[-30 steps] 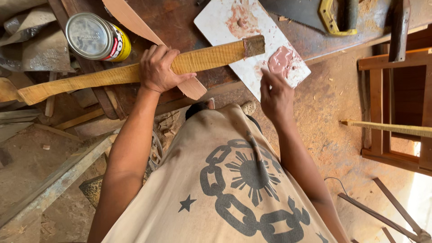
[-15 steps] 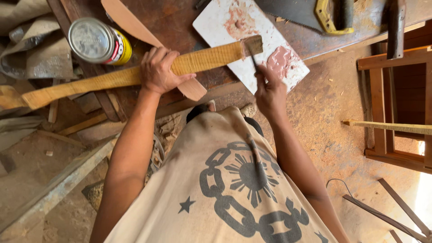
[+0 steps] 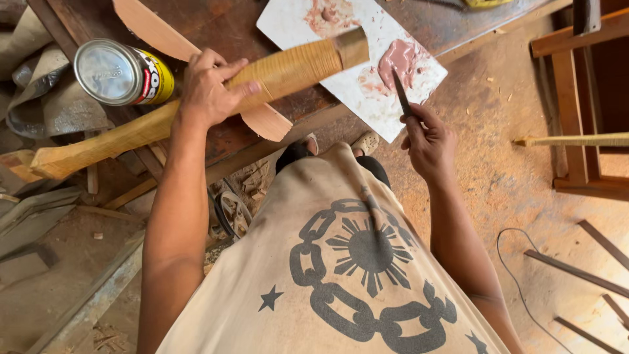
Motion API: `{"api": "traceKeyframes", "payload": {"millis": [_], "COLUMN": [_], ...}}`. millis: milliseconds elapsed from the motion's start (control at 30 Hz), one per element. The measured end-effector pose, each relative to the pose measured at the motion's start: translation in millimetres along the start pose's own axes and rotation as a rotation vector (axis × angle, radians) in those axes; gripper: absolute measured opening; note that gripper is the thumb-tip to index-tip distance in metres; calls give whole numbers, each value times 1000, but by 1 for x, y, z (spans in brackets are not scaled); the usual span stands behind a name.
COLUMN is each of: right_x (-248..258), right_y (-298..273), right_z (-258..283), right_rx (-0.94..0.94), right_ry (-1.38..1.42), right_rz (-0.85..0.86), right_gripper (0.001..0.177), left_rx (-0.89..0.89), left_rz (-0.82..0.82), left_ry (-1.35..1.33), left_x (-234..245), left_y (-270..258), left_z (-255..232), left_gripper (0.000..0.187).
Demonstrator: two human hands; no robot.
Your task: The person applies a pinkish filler to a small wooden piece and a larger wooden leg using a metal spatula. They then use a hammer to tap the small piece into place on the leg. The person continues to apply more filler to the joint area.
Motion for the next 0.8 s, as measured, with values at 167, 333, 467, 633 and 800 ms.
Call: {"api": "traceKeyframes", "payload": {"millis": [167, 333, 467, 633, 800], "right_x": [-26, -42, -50, -57, -64], "right_y": [11, 24, 31, 45, 52], "right_z": [28, 68, 99, 104, 113], "right_rx": [142, 222, 329, 275, 268], "right_ry": [-262, -390, -532, -664, -872], "right_rz": [36, 40, 36, 61, 27], "right_gripper": [24, 29, 34, 37, 36], "left_rx": [124, 168, 117, -2, 15], "left_rz": [-90, -193, -232, -333, -344], "left_ry": [-4, 25, 17, 71, 92], "left_x": [-11, -8, 0, 14, 19], "left_y": [11, 8, 4, -6, -6], "left_z": [13, 6, -2, -21, -25], "left_gripper": [82, 87, 90, 101, 104]}}
Point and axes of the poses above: each hand's wrist, its own y-axis towards the middle knuckle, its own x-axis out of the back of the hand, z = x × y, the point moved 9 cm from there along y, towards the middle knuckle, and after that the axes turned 15 degrees about z, right-handed, at the moved point
